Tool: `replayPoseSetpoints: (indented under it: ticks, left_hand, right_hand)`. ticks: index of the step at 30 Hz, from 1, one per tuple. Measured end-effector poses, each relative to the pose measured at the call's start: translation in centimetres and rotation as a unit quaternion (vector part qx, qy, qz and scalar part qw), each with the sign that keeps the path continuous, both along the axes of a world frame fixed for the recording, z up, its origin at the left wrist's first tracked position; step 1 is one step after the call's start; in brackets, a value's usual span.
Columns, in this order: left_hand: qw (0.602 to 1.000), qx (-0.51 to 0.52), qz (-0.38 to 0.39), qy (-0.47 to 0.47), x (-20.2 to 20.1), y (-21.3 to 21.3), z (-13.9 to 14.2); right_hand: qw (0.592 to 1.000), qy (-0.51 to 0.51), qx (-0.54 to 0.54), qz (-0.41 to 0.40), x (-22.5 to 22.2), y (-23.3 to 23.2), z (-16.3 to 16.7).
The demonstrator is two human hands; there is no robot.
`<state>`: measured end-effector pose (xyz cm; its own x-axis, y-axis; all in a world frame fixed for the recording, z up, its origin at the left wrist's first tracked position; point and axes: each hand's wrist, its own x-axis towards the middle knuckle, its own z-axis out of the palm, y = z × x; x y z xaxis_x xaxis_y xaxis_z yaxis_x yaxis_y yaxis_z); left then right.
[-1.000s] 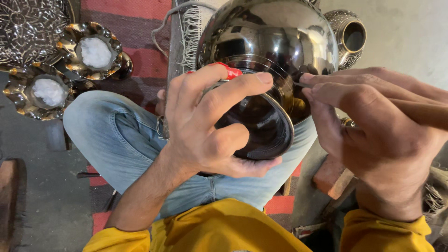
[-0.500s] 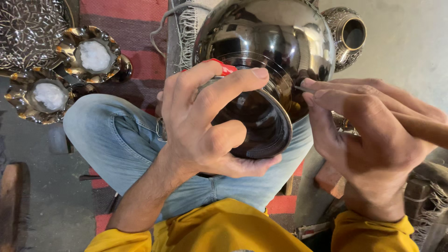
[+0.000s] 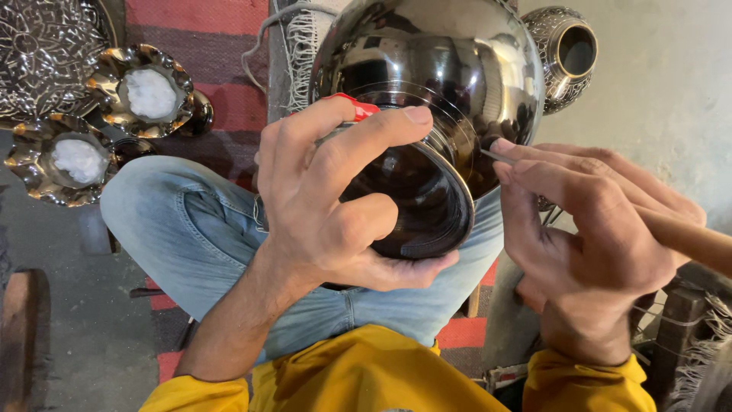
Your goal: The person sits cross-legged and uses a small metal tool to engrave fine lines into the neck and shoulder of a polished metal vase. They rotate the vase to continue the pattern, then set it aside and pick up another similar vase to continue engraving.
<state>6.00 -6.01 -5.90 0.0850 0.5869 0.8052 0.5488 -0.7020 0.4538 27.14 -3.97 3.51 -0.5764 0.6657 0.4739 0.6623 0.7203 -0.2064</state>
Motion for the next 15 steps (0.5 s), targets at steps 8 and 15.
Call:
replayPoseSetpoints:
  ticks: [8, 15]
  left_hand:
    - [1.0, -0.002, 0.005, -0.005, 0.1, -0.1, 0.2]
    - [1.0, -0.009, -0.003, -0.008, 0.0, -0.2, 0.1]
  right_hand:
    - [1.0, 0.015, 0.011, 0.009, 0.6, 0.0, -0.9]
    - [0.999, 0.035, 0.015, -0.008, 0.5, -0.7, -1.7]
